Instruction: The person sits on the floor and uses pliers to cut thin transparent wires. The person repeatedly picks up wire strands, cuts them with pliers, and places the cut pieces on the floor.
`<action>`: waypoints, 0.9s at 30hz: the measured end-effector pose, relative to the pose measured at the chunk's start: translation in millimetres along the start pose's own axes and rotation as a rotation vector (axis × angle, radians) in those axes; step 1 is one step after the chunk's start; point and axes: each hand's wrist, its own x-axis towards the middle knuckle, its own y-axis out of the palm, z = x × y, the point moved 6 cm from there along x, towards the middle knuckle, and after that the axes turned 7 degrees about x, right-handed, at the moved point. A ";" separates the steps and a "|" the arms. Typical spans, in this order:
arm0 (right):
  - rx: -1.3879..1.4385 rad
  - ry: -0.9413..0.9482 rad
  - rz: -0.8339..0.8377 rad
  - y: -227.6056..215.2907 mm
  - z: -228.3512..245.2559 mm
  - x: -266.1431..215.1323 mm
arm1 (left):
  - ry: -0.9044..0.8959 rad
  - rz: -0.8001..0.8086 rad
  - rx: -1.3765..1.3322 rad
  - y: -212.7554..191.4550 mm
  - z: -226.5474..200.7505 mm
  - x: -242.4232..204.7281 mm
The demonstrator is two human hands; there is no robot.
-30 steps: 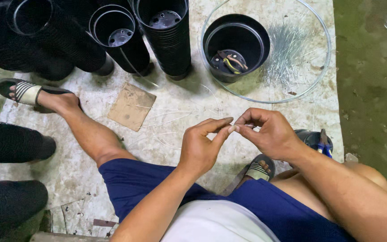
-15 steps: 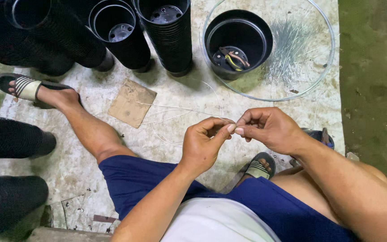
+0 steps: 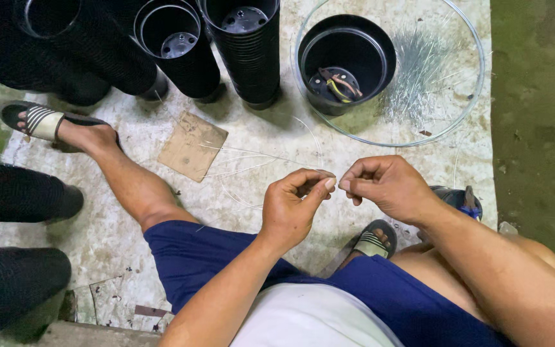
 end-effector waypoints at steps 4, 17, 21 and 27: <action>-0.029 -0.004 -0.025 -0.2 -1.1 0.9 | -0.036 0.010 -0.021 0.3 3.5 0.9; -0.155 -0.083 -0.114 7.7 7.2 -6.4 | 0.450 -0.085 0.655 8.2 -54.7 -13.1; -0.298 -0.178 -0.110 14.0 21.0 -13.8 | 0.485 -0.029 0.697 11.3 -54.0 -11.4; -0.720 -0.755 -0.020 35.7 68.6 -41.1 | -0.077 0.180 0.283 7.2 -0.5 -6.7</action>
